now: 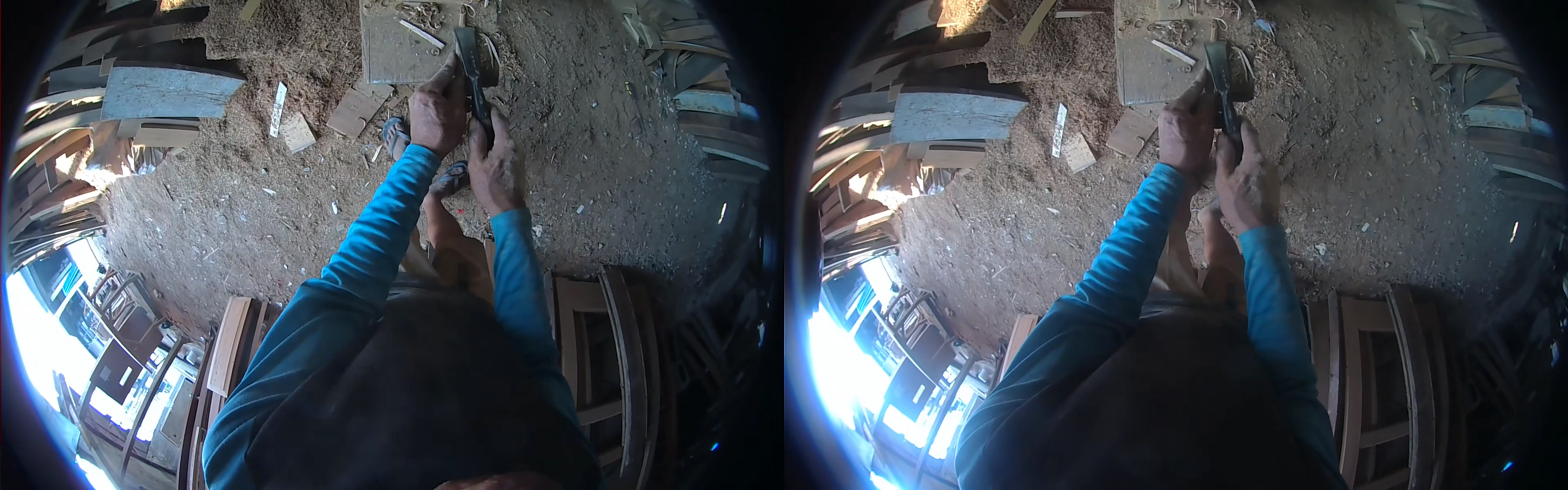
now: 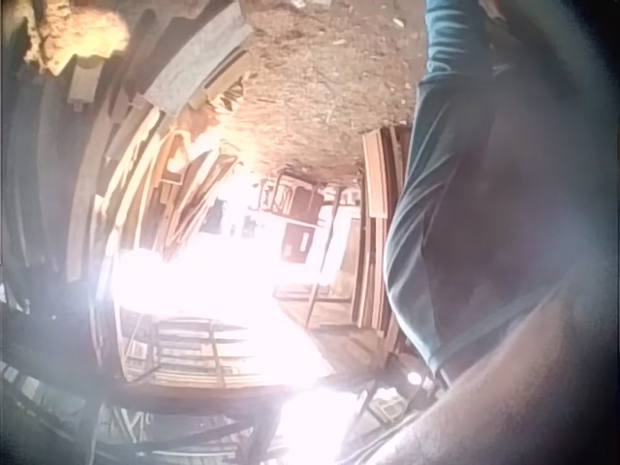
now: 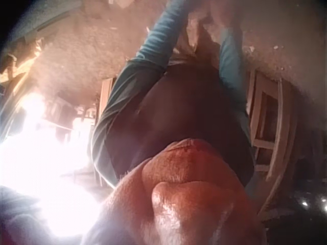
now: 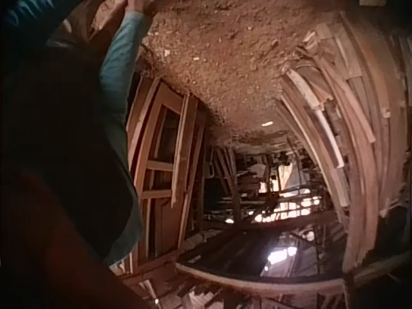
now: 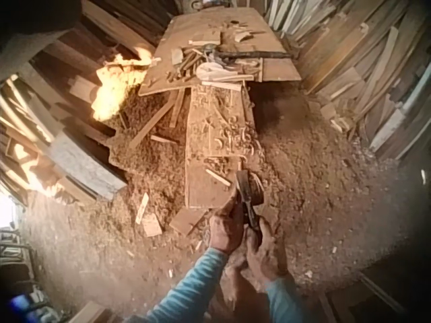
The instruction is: The person uses a chisel to shave thin strips from a piece of wood, repeatedly striking the tool with their hand to remove material from the surface.
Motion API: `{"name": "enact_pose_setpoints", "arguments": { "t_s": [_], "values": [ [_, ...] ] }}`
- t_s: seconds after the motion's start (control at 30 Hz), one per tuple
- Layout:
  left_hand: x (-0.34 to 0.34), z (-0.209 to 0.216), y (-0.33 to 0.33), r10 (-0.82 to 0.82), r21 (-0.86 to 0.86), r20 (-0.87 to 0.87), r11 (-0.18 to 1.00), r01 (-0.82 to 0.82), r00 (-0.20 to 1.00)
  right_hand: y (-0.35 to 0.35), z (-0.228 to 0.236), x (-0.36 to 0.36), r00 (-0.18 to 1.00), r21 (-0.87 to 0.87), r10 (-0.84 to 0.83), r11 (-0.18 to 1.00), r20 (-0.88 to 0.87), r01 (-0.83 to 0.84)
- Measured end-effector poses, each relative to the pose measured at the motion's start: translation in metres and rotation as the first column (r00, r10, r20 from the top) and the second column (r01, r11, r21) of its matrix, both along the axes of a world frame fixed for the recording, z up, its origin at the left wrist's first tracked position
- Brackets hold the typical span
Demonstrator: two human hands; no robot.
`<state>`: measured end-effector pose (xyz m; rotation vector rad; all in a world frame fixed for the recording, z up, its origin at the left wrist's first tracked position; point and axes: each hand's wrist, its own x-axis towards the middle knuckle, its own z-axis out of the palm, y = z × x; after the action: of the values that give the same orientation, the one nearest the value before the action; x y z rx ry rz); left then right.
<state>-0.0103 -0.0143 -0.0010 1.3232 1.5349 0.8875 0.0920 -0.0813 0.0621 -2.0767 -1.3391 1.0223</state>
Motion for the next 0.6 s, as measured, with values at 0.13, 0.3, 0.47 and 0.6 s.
{"name": "enact_pose_setpoints", "arguments": {
  "t_s": [0.13, 0.3, 0.47, 0.6],
  "values": [
    [0.007, -0.002, 0.002, -0.017, 0.038, 0.05, 0.999, 0.015, 0.999, 0.034, -0.016, 0.007, 0.993, 0.016, -0.052, 0.999, 0.102, 0.051],
    [0.007, 0.015, 0.006, -0.013, -0.03, -0.023, 0.999, 0.012, 1.0, 0.029, 0.006, 0.028, 0.999, -0.002, 0.007, 1.0, -0.05, -0.007],
    [0.008, 0.002, 0.002, 0.028, 0.032, -0.043, 0.999, -0.027, 0.999, -0.033, 0.008, 0.015, 0.999, 0.067, 0.011, 0.998, -0.042, -0.008],
    [0.011, 0.003, 0.0, 0.02, 0.03, -0.06, 0.999, -0.018, 0.998, -0.025, 0.004, 0.012, 0.999, 0.083, 0.008, 0.997, -0.043, -0.004]
  ]
}}
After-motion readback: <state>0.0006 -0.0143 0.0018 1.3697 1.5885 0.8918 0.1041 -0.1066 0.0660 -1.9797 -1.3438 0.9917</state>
